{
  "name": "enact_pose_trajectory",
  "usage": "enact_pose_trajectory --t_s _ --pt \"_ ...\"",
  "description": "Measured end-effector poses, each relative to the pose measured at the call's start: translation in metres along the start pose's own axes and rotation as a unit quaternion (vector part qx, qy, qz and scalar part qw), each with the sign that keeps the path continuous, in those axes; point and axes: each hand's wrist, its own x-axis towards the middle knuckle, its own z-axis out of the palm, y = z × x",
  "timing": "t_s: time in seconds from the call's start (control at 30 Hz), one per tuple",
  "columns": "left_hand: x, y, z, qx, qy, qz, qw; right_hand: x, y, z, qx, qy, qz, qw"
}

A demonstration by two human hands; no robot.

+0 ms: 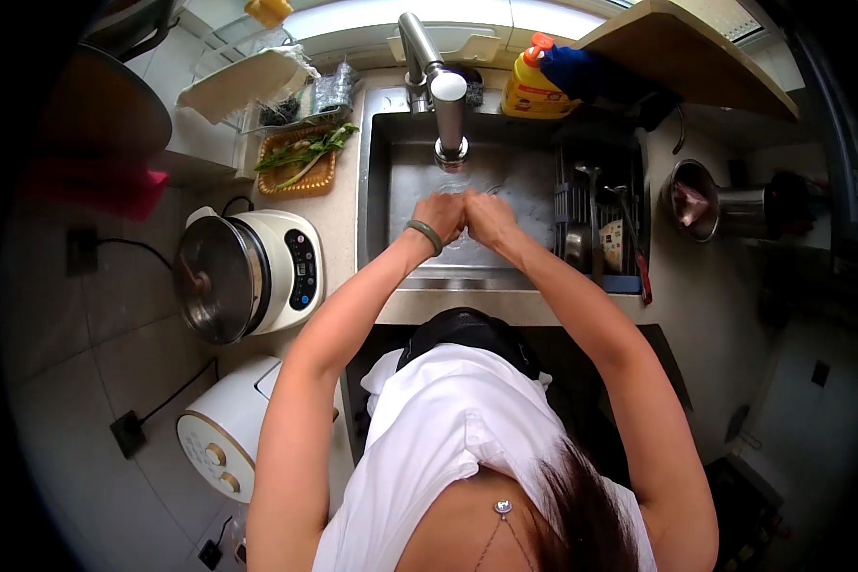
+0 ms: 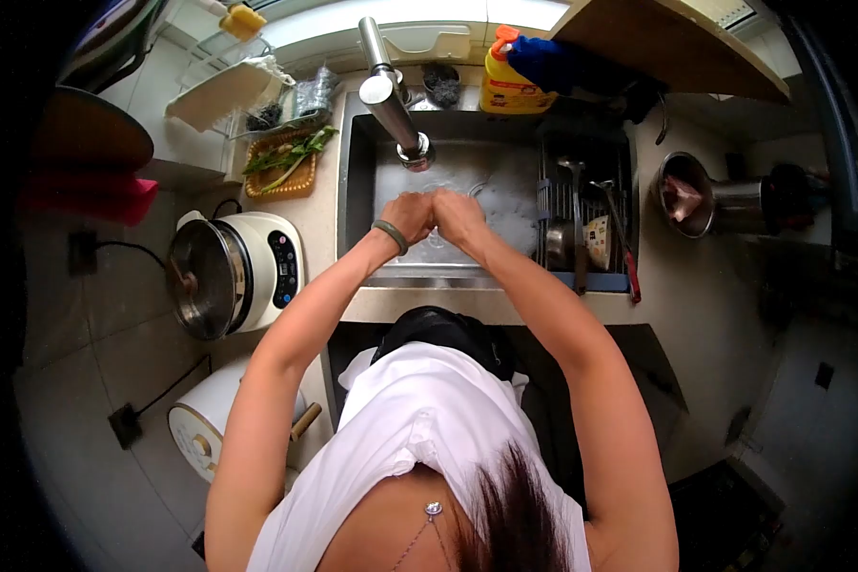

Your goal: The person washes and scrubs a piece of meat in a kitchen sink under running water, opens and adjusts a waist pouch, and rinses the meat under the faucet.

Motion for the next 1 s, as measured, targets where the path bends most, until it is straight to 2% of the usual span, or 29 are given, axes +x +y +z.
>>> enact_pose_trajectory --t_s 0.03,0.17,0.2,0.23,0.27,0.3,0.37,0.4,0.43,0.47,0.53,0.57,0.6,0.63,0.7,0.77,0.8,0.83,0.87,0.9,0.93,0.97,1.0 --pt "0.001 0.000 -0.001 -0.056 -0.006 -0.022 0.998 0.003 0.002 -0.003 -0.028 0.004 -0.025 0.999" --pt "0.009 -0.012 0.013 -0.091 -0.045 -0.019 0.995 0.007 0.008 -0.006 -0.063 0.037 -0.107 0.992" --pt "0.011 -0.015 0.017 -0.115 -0.049 0.009 0.992 0.010 0.013 -0.004 -0.065 0.040 -0.107 0.991" --pt "0.011 -0.016 0.022 -0.140 -0.054 0.037 0.988 0.011 0.016 -0.002 -0.104 0.031 -0.146 0.983" --pt "0.010 -0.012 0.021 -0.170 -0.047 0.037 0.984 0.011 0.019 -0.002 -0.142 0.022 -0.186 0.972" --pt "0.010 -0.011 0.017 -0.169 -0.046 0.038 0.984 0.014 0.022 -0.003 -0.143 0.024 -0.186 0.972" --pt "0.007 -0.008 0.015 -0.253 -0.081 0.040 0.963 0.017 0.026 -0.003 -0.139 0.030 -0.269 0.953" --pt "0.004 -0.006 0.015 -0.318 -0.071 0.009 0.945 0.017 0.028 -0.004 -0.139 0.031 -0.268 0.953" --pt "0.002 -0.005 0.015 -0.317 -0.071 0.010 0.946 0.017 0.030 -0.006 -0.135 0.055 -0.310 0.939" --pt "0.001 -0.007 0.019 -0.378 -0.114 -0.012 0.919 0.019 0.034 -0.006 -0.131 0.080 -0.351 0.924" --pt "0.001 -0.013 0.025 -0.478 -0.193 -0.059 0.855 0.018 0.037 -0.001 -0.121 0.105 -0.366 0.917" --pt "0.000 -0.012 0.020 -0.476 -0.190 -0.057 0.857 0.017 0.036 0.001 -0.109 0.127 -0.384 0.908" --pt "0.001 -0.011 0.014 -0.454 -0.202 -0.075 0.864 0.009 0.031 0.000 -0.082 0.143 -0.343 0.925" --pt "0.002 -0.009 0.009 -0.432 -0.215 -0.094 0.871 0.004 0.027 -0.002 -0.085 0.146 -0.344 0.924" --pt "0.003 -0.016 0.015 -0.401 -0.197 -0.068 0.892 -0.003 0.021 -0.003 -0.038 0.201 -0.251 0.946" --pt "0.001 -0.017 0.018 -0.341 -0.006 0.002 0.940 -0.006 0.018 -0.003 -0.029 0.200 -0.216 0.955" --pt "-0.002 -0.011 0.005 -0.266 -0.030 -0.036 0.963 -0.007 0.020 0.007 0.029 0.174 -0.128 0.976" --pt "-0.007 -0.005 -0.002 -0.264 -0.028 -0.033 0.964 -0.005 0.023 0.015 0.087 0.146 -0.039 0.985" --pt "-0.012 0.000 -0.005 -0.237 0.085 0.015 0.968 -0.001 0.032 0.027 0.152 0.120 -0.026 0.981" --pt "-0.017 0.005 -0.009 -0.207 0.196 0.063 0.956 -0.004 0.028 0.014 0.152 0.124 -0.026 0.980" --pt "-0.024 0.005 -0.016 -0.178 0.124 0.074 0.973 -0.007 0.025 0.000 0.285 -0.028 0.086 0.954" --pt "-0.023 0.004 -0.016 -0.177 0.124 0.075 0.973 -0.010 0.020 -0.014 0.404 -0.179 0.192 0.876" --pt "-0.022 0.002 -0.016 -0.005 0.177 0.178 0.968 -0.012 0.017 -0.019 0.448 -0.220 0.205 0.842"
